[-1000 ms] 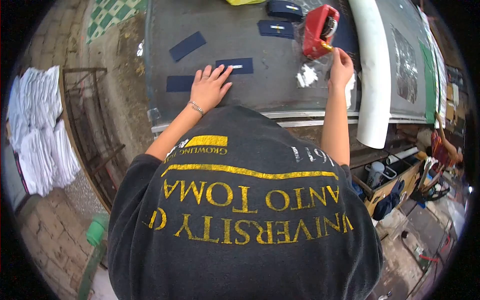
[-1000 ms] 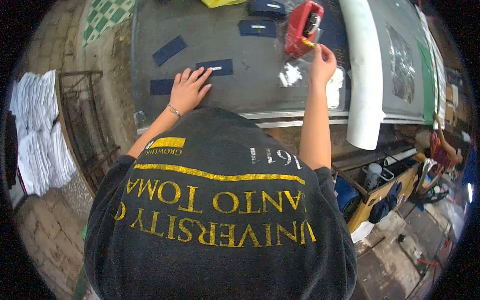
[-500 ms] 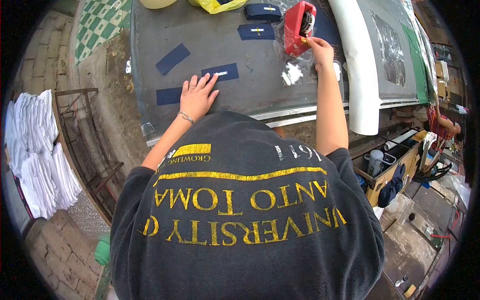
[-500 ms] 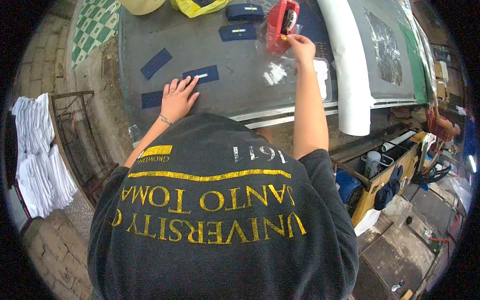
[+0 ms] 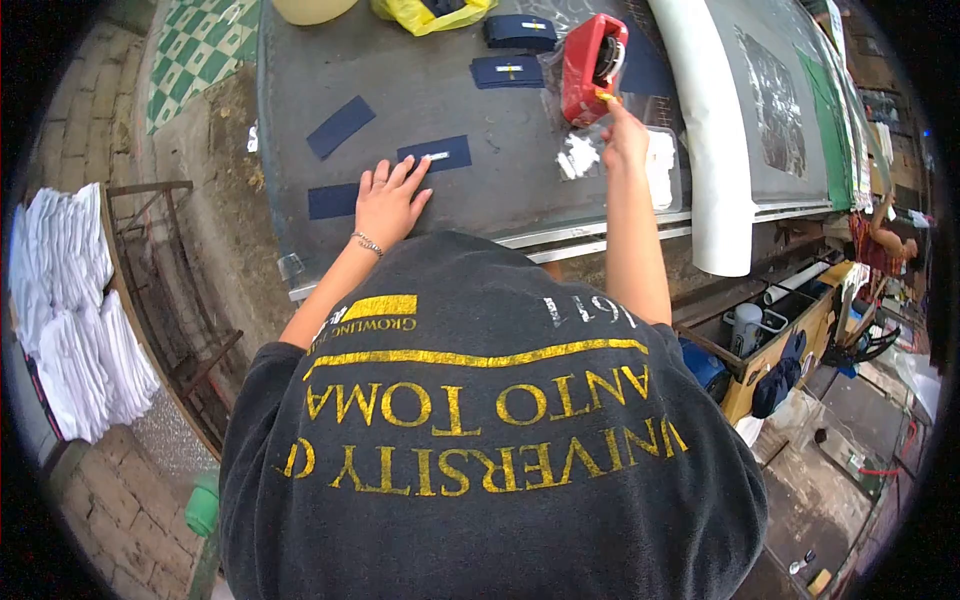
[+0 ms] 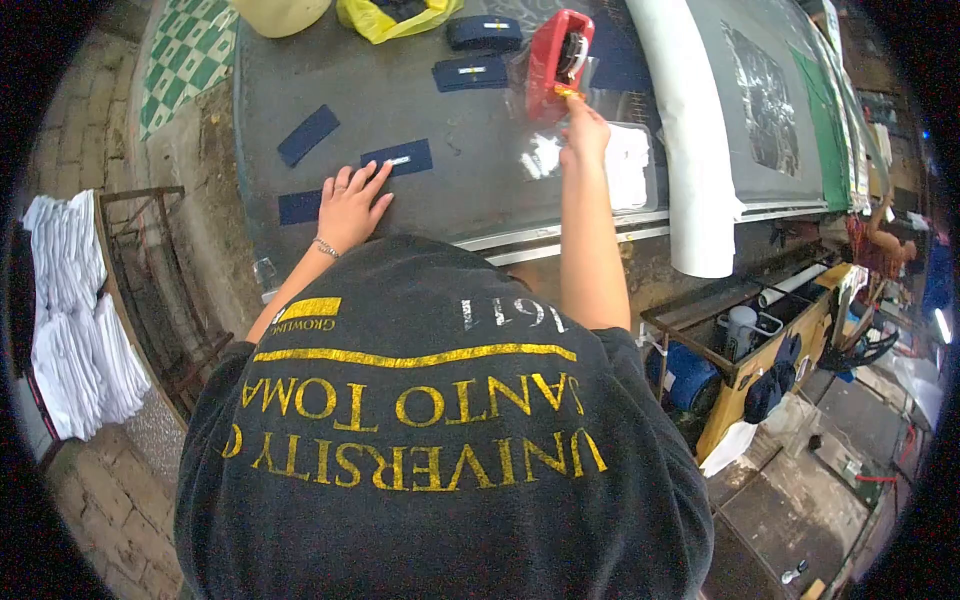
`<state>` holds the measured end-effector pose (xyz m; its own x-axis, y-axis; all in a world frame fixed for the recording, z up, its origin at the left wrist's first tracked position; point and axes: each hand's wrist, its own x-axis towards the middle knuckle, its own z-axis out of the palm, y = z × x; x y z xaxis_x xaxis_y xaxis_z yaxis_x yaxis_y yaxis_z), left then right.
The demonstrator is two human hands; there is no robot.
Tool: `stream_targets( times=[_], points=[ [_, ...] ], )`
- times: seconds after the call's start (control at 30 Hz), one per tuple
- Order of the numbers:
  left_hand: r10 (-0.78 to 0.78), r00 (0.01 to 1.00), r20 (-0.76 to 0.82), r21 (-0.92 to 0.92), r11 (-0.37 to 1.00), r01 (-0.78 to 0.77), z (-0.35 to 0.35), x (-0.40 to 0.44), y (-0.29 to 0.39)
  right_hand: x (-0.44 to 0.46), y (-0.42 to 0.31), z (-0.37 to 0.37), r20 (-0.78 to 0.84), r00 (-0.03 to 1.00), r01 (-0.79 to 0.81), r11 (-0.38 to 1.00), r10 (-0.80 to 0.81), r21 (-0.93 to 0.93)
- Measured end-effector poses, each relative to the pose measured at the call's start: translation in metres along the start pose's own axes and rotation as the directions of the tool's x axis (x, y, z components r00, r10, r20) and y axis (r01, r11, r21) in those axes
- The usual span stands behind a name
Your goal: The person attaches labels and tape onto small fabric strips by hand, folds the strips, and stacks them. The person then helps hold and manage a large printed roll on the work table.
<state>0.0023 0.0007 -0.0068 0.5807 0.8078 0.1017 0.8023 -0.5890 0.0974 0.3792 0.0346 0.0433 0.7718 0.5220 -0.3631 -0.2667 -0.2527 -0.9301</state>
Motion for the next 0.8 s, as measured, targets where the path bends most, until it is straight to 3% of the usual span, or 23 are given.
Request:
stream_targets(
  times=[0.03, 0.17, 0.27, 0.5, 0.67, 0.8],
  points=[
    [-0.004, 1.000, 0.003, 0.009, 1.000, 0.004, 0.000, 0.000, 0.000, -0.005, -0.001, 0.000, 0.035, 0.997, -0.073, 0.997, 0.072, 0.024],
    [0.029, 0.999, -0.032, 0.036, 0.999, -0.028, 0.001, 0.000, -0.002, -0.008, 0.007, 0.005, 0.084, 0.990, -0.125, 0.979, 0.113, 0.161],
    [0.032, 0.999, -0.039, 0.039, 0.999, -0.030, 0.002, 0.000, -0.002, 0.004, 0.022, 0.000, 0.223, 0.967, -0.200, 0.911, 0.124, 0.360],
    [0.032, 0.998, -0.050, 0.042, 0.999, -0.030, -0.001, 0.001, -0.001, 0.000, 0.028, 0.001, 0.179, 0.976, -0.191, 0.880, 0.123, 0.436],
    [0.014, 1.000, 0.008, 0.005, 1.000, -0.014, -0.004, 0.002, 0.000, -0.012, 0.022, 0.003, 0.226, 0.946, -0.309, 0.863, 0.234, 0.399],
    [0.034, 0.998, -0.049, 0.054, 0.998, -0.032, -0.001, 0.001, -0.001, -0.008, 0.032, 0.004, 0.292, 0.945, -0.283, 0.811, 0.146, 0.513]
  ],
)
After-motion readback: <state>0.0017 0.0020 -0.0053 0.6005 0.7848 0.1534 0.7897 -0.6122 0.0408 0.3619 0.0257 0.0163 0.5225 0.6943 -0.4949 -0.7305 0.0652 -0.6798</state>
